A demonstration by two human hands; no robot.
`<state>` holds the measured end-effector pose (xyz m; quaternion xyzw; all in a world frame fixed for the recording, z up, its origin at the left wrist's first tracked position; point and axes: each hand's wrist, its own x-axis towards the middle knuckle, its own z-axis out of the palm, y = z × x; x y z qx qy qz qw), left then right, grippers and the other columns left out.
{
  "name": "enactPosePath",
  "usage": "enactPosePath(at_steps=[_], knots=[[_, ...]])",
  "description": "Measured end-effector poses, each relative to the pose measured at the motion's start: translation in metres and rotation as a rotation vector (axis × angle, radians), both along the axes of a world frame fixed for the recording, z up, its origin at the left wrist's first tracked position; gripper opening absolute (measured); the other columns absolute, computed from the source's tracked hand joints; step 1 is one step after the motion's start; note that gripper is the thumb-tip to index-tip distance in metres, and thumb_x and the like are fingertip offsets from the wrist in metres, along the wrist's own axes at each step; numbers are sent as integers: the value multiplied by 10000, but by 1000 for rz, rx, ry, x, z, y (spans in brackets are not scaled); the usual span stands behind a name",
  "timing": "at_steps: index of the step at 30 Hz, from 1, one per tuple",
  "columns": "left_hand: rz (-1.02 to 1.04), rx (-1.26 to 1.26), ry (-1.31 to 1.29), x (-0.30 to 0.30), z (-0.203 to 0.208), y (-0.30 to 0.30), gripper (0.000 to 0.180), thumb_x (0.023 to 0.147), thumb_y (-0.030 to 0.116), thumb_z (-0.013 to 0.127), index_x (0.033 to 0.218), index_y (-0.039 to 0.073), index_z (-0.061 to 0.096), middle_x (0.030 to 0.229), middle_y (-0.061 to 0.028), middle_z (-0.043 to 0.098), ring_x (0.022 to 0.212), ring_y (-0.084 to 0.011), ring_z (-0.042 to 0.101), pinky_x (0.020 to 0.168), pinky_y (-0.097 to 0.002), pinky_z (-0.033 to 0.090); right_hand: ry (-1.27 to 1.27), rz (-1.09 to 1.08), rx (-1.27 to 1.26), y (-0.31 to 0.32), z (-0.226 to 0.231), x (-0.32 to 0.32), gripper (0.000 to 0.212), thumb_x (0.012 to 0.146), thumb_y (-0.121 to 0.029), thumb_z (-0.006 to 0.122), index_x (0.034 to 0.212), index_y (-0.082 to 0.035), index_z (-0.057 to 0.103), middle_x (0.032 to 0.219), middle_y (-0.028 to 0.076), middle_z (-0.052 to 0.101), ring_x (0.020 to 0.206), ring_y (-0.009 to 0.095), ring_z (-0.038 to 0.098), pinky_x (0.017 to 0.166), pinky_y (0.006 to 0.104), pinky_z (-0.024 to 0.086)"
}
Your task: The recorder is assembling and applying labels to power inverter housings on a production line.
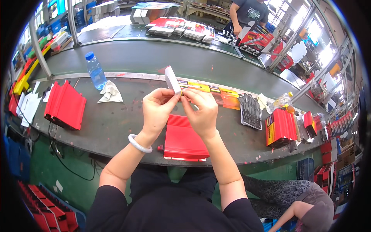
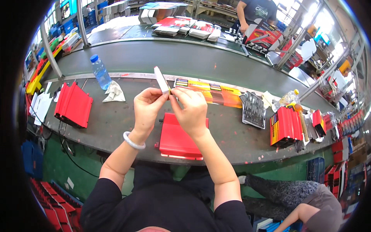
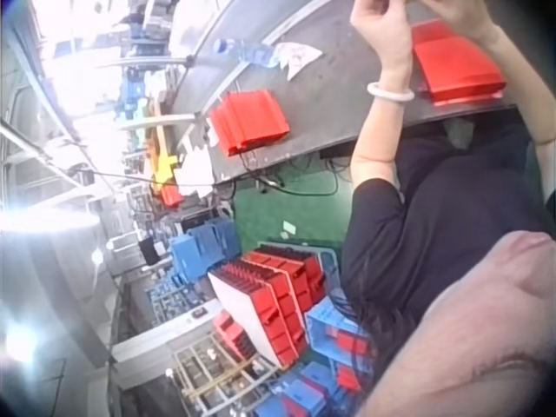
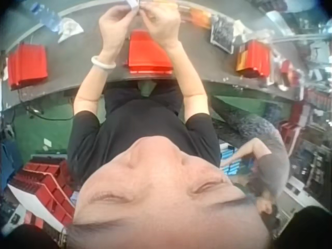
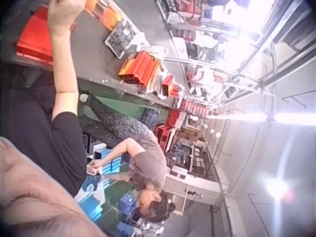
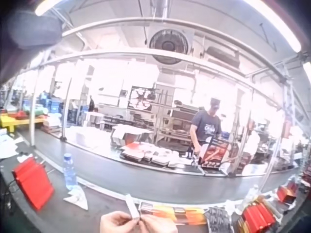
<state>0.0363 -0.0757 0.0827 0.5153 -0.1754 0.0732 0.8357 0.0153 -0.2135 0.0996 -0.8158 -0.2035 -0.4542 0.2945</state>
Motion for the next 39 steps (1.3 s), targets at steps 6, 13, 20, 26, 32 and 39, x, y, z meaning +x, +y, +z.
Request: enactPosePath(at_steps=[6, 13, 20, 26, 32, 39], knots=[[-96, -60, 87, -1, 1, 4, 86, 848, -20, 676, 921, -45, 639, 883, -103, 691, 822, -140, 674, 782, -252, 538, 97, 62, 86, -2, -1, -4, 160, 770, -17, 708, 930, -18, 699, 904, 114, 700, 841, 257, 656, 755, 327, 504], [-74, -53, 19, 2, -2, 3, 85, 844, -25, 682, 913, -44, 637, 882, -104, 690, 821, -140, 675, 780, -253, 542, 122, 104, 74, -4, 1, -2, 151, 788, -1, 685, 939, -4, 692, 902, 118, 699, 837, 262, 660, 761, 325, 503], [30, 74, 0, -2, 5, 0, 90, 855, -21, 672, 931, -53, 637, 886, -96, 690, 806, -132, 675, 770, -238, 543, 183, 86, 95, -3, 2, -2, 132, 819, -1, 661, 948, 10, 683, 884, 119, 694, 824, 237, 665, 754, 302, 502], [2, 13, 36, -4, -1, 2, 120, 847, -50, 658, 962, -46, 626, 921, -116, 690, 846, -160, 677, 804, -261, 538, 362, 284, 351, -3, -1, -4, 119, 861, -21, 644, 958, 42, 673, 876, 90, 689, 835, 151, 650, 769, 269, 492], [-61, -11, 5, -8, 1, 1, 62, 877, -11, 647, 937, -24, 639, 883, -56, 679, 820, -107, 649, 757, -232, 516, 302, 330, 493, 0, -5, -2, 62, 864, -20, 638, 899, 28, 654, 852, 80, 671, 793, 138, 631, 722, 269, 494], [-97, -236, 120, -4, -11, 68, 44, 976, 92, 498, 933, 88, 488, 962, -26, 591, 943, -140, 586, 899, -338, 471, 656, 860, 1422, -22, -18, 10, 209, 1005, -172, 441, 1075, -37, 585, 1068, 72, 654, 943, 200, 642, 859, 332, 509]])
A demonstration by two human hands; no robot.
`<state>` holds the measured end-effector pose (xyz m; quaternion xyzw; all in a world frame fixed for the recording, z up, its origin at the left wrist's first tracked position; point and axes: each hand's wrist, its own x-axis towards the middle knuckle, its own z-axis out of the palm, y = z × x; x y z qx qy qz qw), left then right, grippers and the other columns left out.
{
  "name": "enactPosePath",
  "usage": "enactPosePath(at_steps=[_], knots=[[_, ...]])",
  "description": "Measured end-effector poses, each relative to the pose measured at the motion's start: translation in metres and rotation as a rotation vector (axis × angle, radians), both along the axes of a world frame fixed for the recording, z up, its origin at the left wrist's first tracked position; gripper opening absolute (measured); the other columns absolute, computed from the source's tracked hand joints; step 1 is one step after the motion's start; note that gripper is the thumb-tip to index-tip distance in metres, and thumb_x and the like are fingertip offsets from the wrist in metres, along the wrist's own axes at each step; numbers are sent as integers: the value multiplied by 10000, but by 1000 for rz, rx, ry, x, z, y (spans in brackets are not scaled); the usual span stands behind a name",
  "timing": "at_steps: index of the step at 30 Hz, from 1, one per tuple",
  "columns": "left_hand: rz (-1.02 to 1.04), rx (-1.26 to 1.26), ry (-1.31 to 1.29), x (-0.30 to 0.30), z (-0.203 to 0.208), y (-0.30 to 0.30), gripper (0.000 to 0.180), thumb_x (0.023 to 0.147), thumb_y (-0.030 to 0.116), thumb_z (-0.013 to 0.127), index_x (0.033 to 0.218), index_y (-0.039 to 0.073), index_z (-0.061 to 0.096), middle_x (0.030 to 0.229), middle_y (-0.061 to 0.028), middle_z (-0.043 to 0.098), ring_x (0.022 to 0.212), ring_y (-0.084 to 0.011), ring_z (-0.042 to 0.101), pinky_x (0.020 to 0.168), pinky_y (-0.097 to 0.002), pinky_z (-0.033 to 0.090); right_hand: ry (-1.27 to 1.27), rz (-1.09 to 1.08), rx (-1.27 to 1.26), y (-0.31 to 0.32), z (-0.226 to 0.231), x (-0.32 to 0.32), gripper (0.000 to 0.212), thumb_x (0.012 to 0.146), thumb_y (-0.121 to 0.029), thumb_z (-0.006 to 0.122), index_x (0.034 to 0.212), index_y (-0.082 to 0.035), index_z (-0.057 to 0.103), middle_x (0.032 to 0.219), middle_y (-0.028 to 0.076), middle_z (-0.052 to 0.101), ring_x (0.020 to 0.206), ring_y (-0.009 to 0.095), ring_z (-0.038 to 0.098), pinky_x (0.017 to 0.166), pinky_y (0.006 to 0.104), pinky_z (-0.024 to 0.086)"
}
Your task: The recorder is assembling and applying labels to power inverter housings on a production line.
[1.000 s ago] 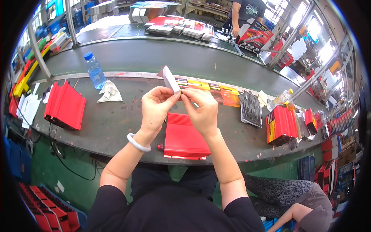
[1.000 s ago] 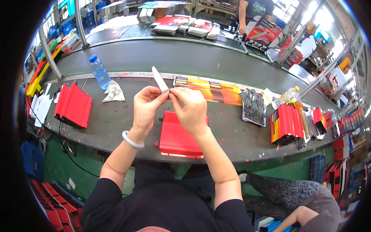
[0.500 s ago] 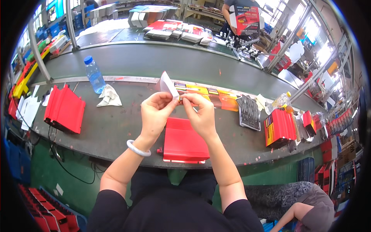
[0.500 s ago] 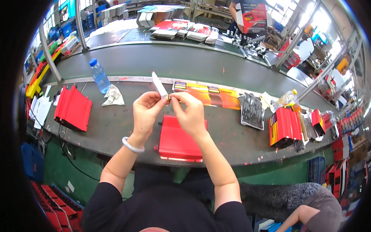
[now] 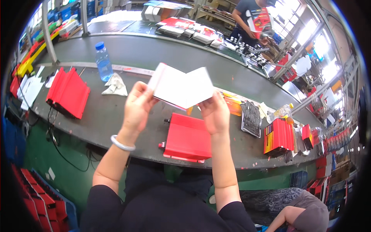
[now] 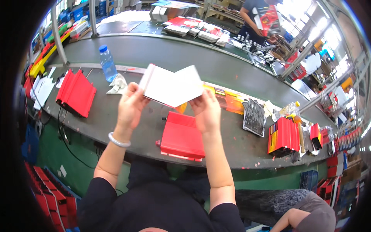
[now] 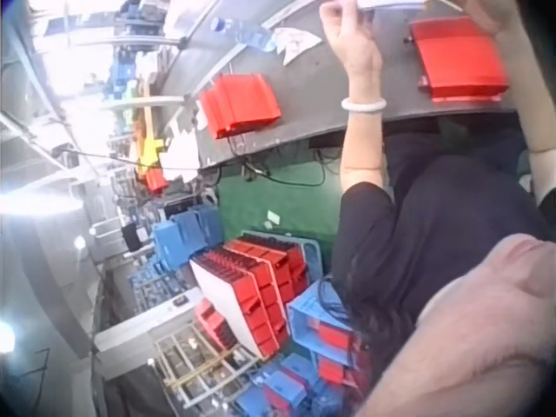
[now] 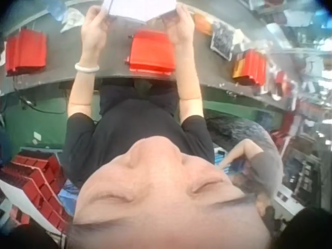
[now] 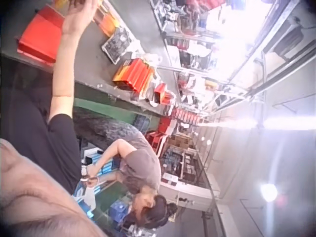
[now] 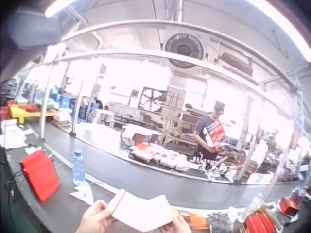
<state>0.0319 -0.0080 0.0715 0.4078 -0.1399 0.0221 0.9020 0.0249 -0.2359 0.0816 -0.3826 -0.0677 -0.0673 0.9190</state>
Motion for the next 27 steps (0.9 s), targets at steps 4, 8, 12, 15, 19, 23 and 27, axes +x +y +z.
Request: enactPosePath(at_steps=[4, 8, 12, 15, 19, 23, 27], knots=[[174, -100, 78, -24, -21, 93, 23, 967, 117, 508, 957, 96, 502, 951, -49, 633, 867, -170, 636, 821, -348, 528, 21, 348, 288, -54, -25, 0, 312, 990, -190, 439, 1231, -24, 550, 1214, 125, 626, 1098, 258, 615, 932, 382, 523], [347, 66, 133, -93, -46, 217, 8, 955, 114, 517, 950, 109, 521, 909, -24, 644, 832, -131, 632, 751, -287, 510, 70, 290, 192, -107, -18, -32, 535, 946, -193, 512, 1422, -8, 352, 1467, 171, 390, 1352, 336, 373, 1134, 557, 246], [444, 214, 445, -204, -89, 314, 64, 906, 109, 499, 966, 96, 519, 921, -4, 619, 854, -126, 626, 763, -274, 501, -44, 493, 348, -149, -18, -53, 495, 1000, -181, 355, 1456, -2, 280, 1521, 192, 278, 1388, 355, 302, 1087, 524, 346], [543, 188, 734, -235, -147, 327, 124, 868, 164, 554, 986, 128, 540, 958, -10, 635, 892, -165, 625, 787, -321, 498, 26, 253, 309, -159, -19, -65, 484, 1013, -207, 322, 1447, 5, 300, 1514, 182, 302, 1385, 345, 311, 1100, 512, 325], [487, -107, 852, -196, -272, 331, 171, 918, 196, 523, 1024, 68, 564, 935, -88, 651, 864, -230, 628, 804, -346, 523, -110, 282, 198, -161, -24, -69, 504, 1016, -191, 313, 1458, 39, 237, 1540, 211, 216, 1411, 382, 232, 1115, 541, 277], [227, 8, 873, -125, -254, 256, 363, 990, 259, 433, 1236, 6, 519, 1155, -141, 638, 1060, -273, 627, 904, -368, 521, -138, 363, 311, -139, -20, -68, 486, 1021, -211, 328, 1444, 23, 272, 1504, 195, 304, 1357, 349, 344, 1076, 537, 334], [-180, 851, 753, -92, -204, 207, 272, 855, 81, 523, 1074, -7, 658, 998, -121, 691, 930, -219, 662, 730, -325, 545, -123, 198, 148, -124, -3, -84, 477, 1022, -253, 340, 1433, -10, 335, 1480, 149, 379, 1333, 331, 401, 1057, 525, 378]])
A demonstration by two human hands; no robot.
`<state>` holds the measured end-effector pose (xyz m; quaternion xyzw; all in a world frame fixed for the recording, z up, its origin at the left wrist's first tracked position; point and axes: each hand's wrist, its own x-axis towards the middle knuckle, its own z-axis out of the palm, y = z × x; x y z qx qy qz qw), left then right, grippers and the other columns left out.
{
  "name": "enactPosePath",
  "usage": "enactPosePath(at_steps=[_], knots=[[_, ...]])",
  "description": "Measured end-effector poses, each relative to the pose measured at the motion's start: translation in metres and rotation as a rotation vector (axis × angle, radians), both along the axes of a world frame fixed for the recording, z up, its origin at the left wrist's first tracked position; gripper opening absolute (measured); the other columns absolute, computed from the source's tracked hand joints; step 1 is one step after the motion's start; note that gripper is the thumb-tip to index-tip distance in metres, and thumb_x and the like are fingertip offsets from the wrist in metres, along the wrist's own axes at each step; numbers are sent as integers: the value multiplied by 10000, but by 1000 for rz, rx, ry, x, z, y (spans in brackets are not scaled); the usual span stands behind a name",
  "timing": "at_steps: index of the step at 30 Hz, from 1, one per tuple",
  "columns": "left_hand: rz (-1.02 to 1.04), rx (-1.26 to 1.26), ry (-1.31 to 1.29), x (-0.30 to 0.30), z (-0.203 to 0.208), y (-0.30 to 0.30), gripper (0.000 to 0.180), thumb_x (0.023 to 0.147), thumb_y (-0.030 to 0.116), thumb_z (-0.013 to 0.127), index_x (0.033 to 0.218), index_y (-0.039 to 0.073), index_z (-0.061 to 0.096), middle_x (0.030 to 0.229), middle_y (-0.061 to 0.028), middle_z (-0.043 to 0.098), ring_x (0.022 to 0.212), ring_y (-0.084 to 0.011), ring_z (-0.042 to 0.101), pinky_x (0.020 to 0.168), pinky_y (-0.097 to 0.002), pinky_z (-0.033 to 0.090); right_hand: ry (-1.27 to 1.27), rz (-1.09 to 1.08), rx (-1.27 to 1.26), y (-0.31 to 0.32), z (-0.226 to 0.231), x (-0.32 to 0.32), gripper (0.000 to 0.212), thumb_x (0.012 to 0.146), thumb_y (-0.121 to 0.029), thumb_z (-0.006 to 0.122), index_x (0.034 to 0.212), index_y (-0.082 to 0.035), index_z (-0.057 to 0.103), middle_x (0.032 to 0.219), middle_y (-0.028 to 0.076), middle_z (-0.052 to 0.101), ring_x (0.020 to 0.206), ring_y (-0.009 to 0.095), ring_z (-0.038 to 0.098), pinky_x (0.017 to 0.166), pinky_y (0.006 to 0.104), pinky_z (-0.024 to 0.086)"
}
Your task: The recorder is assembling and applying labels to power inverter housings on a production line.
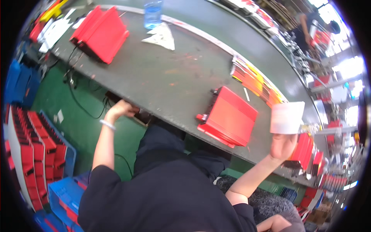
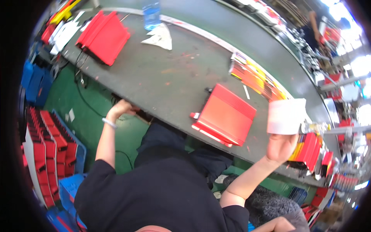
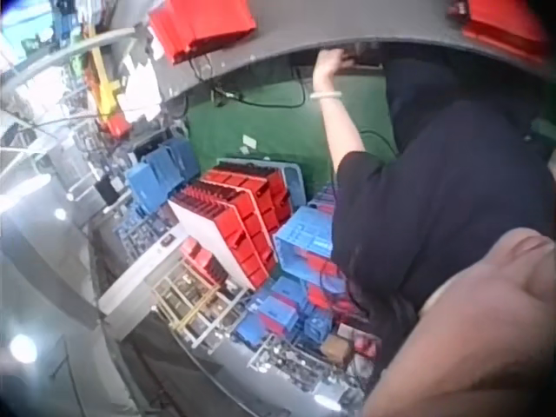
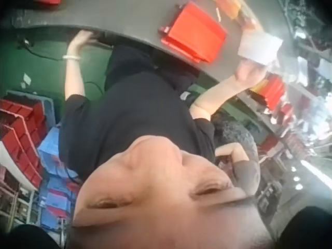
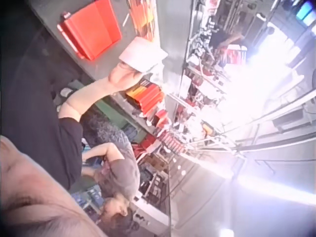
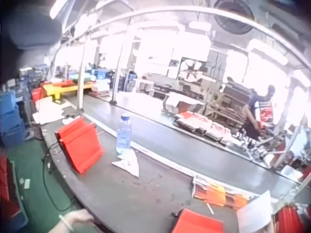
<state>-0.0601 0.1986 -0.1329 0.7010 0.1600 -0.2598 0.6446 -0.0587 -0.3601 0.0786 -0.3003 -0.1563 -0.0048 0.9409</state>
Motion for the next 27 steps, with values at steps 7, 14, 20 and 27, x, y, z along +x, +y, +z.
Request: enactPosePath(at_steps=[7, 14, 20, 27], knots=[[-744, -461, -611, 3, 188, -114, 271, 876, 36, 593, 1133, -41, 638, 1118, -153, 667, 1003, -214, 644, 863, -323, 513, 74, -377, -168, 69, -5, 12, 415, 1014, -275, 387, 1351, -37, 434, 1312, 127, 535, 1141, 281, 560, 842, 431, 523], [-328, -700, -618, 55, 243, -247, 299, 918, 51, 608, 1201, -38, 574, 1125, -91, 632, 1036, -136, 607, 914, -279, 481, -225, -1166, -847, 152, -6, 11, 102, 967, -54, 496, 1042, -1, 541, 1002, 97, 617, 920, 195, 624, 815, 329, 510], [-146, -714, -698, 61, 231, -263, 283, 871, 7, 651, 1134, -8, 546, 1080, -80, 621, 993, -132, 621, 880, -270, 502, -614, -1125, -1530, 161, -2, 9, 302, 750, -201, 721, 1007, -46, 691, 1239, 136, 588, 1251, 364, 461, 991, 460, 372], [-80, -715, -706, 66, 224, -242, 210, 909, 32, 598, 1118, 15, 615, 1034, -47, 679, 947, -101, 621, 871, -250, 473, -314, -1477, -1147, 122, -29, 13, 530, 714, -200, 811, 1145, -37, 549, 1224, 137, 494, 1146, 315, 464, 971, 430, 365]])
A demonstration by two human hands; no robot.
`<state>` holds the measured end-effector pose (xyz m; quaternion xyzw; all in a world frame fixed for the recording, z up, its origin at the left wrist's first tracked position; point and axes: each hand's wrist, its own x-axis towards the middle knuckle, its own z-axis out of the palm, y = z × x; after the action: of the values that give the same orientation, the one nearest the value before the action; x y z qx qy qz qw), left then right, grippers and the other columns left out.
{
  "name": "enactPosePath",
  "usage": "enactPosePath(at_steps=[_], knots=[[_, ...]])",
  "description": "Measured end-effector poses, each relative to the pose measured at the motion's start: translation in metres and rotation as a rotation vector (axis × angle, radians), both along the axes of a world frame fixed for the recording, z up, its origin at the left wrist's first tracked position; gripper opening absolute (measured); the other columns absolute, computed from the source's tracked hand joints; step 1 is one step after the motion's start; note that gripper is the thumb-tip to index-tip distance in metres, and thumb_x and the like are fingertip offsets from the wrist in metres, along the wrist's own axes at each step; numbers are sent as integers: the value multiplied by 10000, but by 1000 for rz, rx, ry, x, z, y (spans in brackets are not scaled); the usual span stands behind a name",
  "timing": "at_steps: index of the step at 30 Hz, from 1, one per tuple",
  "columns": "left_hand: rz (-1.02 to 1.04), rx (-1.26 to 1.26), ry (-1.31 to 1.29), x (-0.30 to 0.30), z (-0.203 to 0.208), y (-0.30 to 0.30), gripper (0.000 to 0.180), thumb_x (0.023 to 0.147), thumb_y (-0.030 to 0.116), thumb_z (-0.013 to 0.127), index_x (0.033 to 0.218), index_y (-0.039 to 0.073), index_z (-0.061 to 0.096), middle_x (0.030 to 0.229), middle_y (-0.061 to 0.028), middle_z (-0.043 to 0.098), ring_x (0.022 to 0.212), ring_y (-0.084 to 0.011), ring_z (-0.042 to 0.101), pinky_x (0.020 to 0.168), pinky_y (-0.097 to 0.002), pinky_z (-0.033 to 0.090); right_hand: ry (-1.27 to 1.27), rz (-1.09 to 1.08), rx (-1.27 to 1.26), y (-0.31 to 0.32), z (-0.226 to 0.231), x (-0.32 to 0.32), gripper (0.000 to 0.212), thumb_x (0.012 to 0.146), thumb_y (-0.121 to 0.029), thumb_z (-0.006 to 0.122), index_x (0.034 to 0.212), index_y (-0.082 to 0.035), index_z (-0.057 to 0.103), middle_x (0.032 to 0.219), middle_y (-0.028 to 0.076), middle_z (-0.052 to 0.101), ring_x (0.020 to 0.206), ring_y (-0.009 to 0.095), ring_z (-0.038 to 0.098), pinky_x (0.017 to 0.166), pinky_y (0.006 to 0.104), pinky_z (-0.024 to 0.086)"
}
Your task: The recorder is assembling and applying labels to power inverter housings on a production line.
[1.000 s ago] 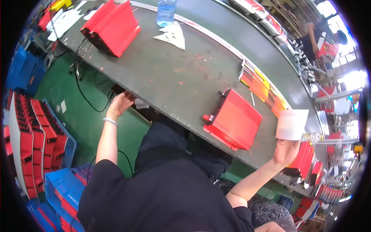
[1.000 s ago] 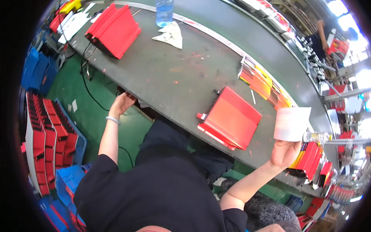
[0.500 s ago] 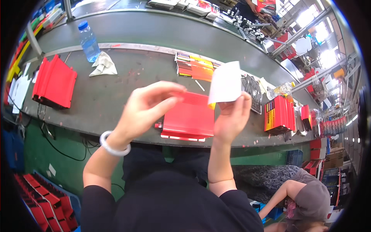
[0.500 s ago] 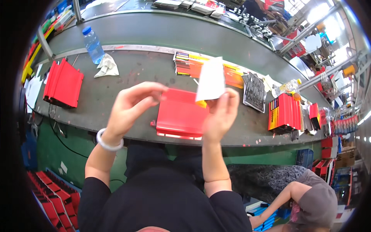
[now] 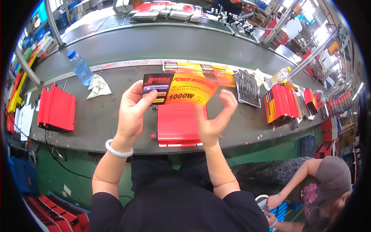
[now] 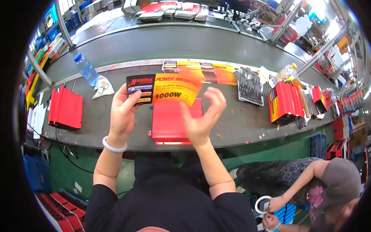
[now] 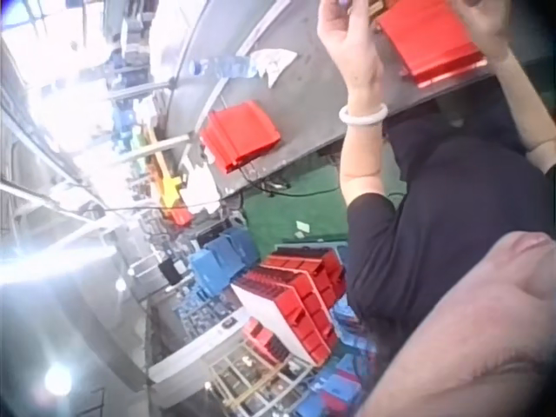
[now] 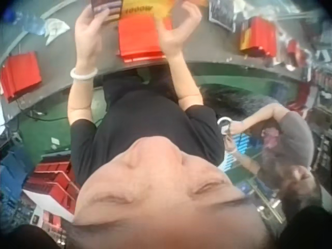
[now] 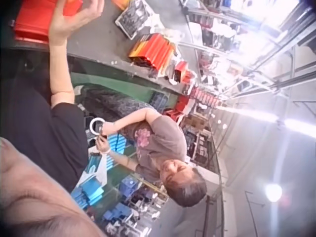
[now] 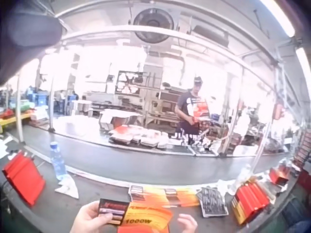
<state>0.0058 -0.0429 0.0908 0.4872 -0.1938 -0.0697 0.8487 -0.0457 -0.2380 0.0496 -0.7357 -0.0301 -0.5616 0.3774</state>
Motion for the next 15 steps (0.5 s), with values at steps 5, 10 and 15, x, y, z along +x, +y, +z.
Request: enactPosePath(at_steps=[5, 10, 15], knots=[[-51, -7, 32, 3, -1, 6, 241, 908, 29, 585, 1147, 10, 612, 1035, -59, 684, 944, -124, 645, 842, -265, 504, 288, 546, 610, -11, -10, 4, 189, 868, 23, 648, 1043, 17, 576, 960, 13, 590, 912, 84, 549, 845, 226, 439], [-74, -15, 59, 1, 3, 13, 204, 929, 82, 571, 1112, 17, 631, 1014, -77, 694, 938, -150, 661, 839, -287, 516, 236, 575, 676, -9, -2, 2, 97, 887, 29, 624, 970, 13, 576, 908, 8, 580, 848, 63, 543, 786, 203, 449], [12, 73, -106, 3, 0, 14, 198, 958, 67, 543, 1049, -54, 670, 1047, -31, 624, 976, -105, 582, 883, -250, 441, 142, 390, 417, -16, -1, -7, 105, 883, 55, 607, 975, 17, 576, 913, 23, 585, 856, 90, 552, 813, 231, 450]])
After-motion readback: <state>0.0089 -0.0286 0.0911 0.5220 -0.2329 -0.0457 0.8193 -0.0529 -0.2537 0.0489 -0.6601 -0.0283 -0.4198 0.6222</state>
